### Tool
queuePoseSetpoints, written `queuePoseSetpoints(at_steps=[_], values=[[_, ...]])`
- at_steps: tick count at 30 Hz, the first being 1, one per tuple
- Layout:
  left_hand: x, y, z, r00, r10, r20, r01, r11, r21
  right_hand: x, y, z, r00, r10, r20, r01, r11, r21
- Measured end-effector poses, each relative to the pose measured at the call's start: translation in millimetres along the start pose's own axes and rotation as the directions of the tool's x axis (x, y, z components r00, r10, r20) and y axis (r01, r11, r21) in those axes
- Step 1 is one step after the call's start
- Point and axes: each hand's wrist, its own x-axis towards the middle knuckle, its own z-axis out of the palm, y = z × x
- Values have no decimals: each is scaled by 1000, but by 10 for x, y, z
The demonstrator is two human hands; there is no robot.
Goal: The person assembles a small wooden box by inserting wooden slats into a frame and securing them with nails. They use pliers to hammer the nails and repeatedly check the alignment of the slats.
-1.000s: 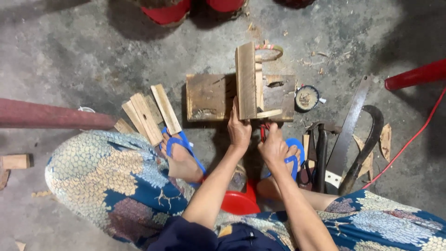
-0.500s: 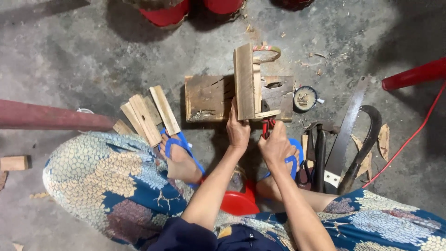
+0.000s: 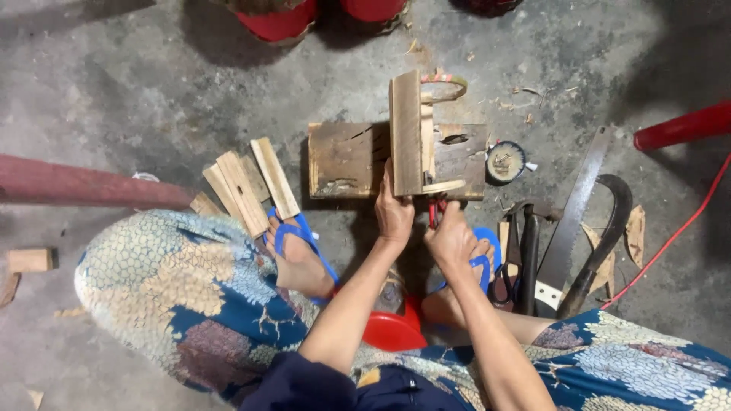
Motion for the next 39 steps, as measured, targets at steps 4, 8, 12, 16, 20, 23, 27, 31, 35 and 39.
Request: queuePoseSetpoints(at_steps=[4,8,12,16,20,23,27,31,35,39], values=[[5,-2,27,1000,22,-10,-22,1000,10,-40,-126,-197,992,-13,-126,30,991,131],[-27,-12,-20,1000,17,-8,-17,1000,21,44,142,178,999,4,51,-5,1000,23],[12,-32,52,1000,7,-13,-7,1000,17,54,-45,-107,997,71,17,-73,990,120],[27,-28,56,1000,21,-21,-21,999,25,127,60,114,997,11,80,-9,1000,-27],[0,186,-96,1000,15,-14,-15,1000,24,-6,-22,-168,980,147,134,-164,978,130],[-4,95,-51,1000,16,-25,-15,1000,21,-77,6,-430,965,192,181,-200,980,22],[-20,-112,72,999,7,-38,-7,1000,20,-183,298,-407,936,256,243,-279,958,67],[16,-26,63,996,9,-89,-11,1000,-18,-289,259,-583,904,307,298,-359,923,139],[82,85,28,991,-29,-127,23,998,-50,-182,480,-267,845,435,311,-519,806,284],[195,141,104,981,-144,-128,126,983,-136,-38,377,-175,819,432,378,-522,286,804]])
